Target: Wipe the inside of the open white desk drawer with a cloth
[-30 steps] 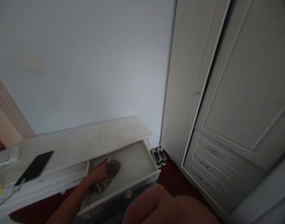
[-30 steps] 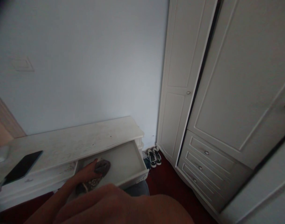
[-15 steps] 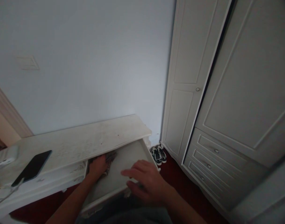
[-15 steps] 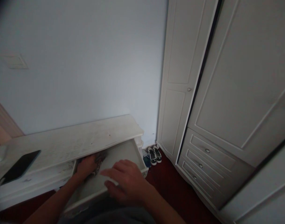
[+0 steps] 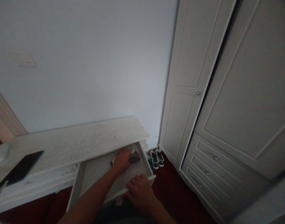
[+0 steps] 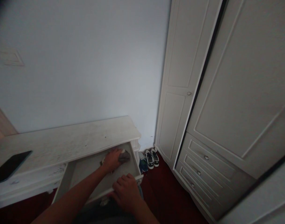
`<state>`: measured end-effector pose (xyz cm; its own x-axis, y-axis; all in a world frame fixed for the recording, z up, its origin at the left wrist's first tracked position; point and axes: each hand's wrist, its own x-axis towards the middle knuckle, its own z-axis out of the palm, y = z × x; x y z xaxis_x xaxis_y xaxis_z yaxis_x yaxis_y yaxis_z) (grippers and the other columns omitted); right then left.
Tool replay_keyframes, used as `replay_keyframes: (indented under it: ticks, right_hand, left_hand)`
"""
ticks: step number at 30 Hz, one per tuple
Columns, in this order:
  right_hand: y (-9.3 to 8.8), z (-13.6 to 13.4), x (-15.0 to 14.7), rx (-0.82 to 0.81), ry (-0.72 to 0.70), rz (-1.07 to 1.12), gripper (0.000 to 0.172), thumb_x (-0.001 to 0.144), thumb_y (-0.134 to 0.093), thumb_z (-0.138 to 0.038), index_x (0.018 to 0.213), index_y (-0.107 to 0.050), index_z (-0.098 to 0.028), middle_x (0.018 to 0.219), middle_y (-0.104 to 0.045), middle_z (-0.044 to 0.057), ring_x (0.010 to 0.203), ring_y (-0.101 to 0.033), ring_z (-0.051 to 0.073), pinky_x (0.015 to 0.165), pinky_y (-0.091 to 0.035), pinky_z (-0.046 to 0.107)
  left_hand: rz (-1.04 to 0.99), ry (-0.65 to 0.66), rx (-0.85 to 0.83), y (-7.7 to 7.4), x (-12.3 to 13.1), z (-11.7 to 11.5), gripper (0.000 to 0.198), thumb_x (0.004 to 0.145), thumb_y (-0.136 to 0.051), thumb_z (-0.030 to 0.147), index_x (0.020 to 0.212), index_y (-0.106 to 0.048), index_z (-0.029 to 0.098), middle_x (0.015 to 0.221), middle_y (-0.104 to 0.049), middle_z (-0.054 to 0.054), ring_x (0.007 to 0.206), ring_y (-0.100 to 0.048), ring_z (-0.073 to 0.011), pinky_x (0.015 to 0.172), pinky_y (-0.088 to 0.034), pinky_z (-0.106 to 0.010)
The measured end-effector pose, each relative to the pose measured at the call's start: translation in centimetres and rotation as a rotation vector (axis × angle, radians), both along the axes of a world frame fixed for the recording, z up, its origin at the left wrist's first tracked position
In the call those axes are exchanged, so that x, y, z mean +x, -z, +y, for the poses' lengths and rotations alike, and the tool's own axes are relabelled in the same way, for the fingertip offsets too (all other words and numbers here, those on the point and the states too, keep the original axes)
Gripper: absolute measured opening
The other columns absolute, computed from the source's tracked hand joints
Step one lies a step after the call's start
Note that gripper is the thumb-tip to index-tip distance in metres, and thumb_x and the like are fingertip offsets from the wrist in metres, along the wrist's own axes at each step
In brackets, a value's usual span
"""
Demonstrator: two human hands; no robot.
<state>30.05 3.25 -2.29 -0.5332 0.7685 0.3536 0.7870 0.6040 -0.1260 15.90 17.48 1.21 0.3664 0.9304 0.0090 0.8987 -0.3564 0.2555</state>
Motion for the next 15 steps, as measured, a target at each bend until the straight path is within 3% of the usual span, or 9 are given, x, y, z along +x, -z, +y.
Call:
replay_keyframes:
  ticks: [3, 6, 12, 15]
  right_hand:
    - [0.1, -0.2, 0.2, 0.005, -0.003, 0.026, 0.034, 0.100, -0.063, -0.057, 0.096, -0.062, -0.023, 0.097, -0.072, 0.002, 0.097, -0.062, 0.023, 0.087, -0.038, 0.038]
    - [0.1, -0.3, 0.1, 0.007, 0.006, 0.034, 0.032, 0.101, -0.062, -0.055, 0.098, -0.063, -0.024, 0.100, -0.072, 0.002, 0.098, -0.061, 0.023, 0.090, -0.038, 0.039]
    - [-0.2, -0.2, 0.1, 0.014, -0.005, 0.037, 0.031, 0.104, -0.057, -0.054, 0.100, -0.062, -0.023, 0.103, -0.072, 0.002, 0.102, -0.060, 0.023, 0.090, -0.037, 0.038]
    - [-0.4, -0.3, 0.1, 0.003, 0.009, 0.019, 0.033, 0.105, -0.054, -0.055, 0.098, -0.063, -0.023, 0.100, -0.071, 0.002, 0.096, -0.060, 0.022, 0.087, -0.037, 0.037]
  left_hand:
    - [0.017, 0.189, -0.069, 0.7, 1.6, -1.7, 0.046, 0.081, -0.071, 0.034, 0.126, -0.069, 0.027, 0.136, -0.065, -0.014, 0.128, -0.059, -0.0349, 0.109, -0.045, -0.044]
    - [0.017, 0.297, -0.154, 1.3, 0.9, -3.1, 0.032, 0.082, -0.065, 0.029, 0.113, -0.073, 0.027, 0.126, -0.070, -0.011, 0.119, -0.064, -0.0297, 0.103, -0.048, -0.039]
    - [-0.009, 0.393, -0.339, 0.7, -4.6, -4.2, 0.031, 0.077, -0.066, 0.033, 0.106, -0.073, 0.025, 0.112, -0.079, -0.001, 0.102, -0.071, -0.0213, 0.092, -0.054, -0.028]
    - [0.009, 0.381, -0.389, -0.7, -8.5, -4.2, 0.047, 0.066, -0.074, 0.033, 0.112, -0.074, 0.028, 0.121, -0.079, 0.001, 0.110, -0.071, -0.0256, 0.099, -0.054, -0.032]
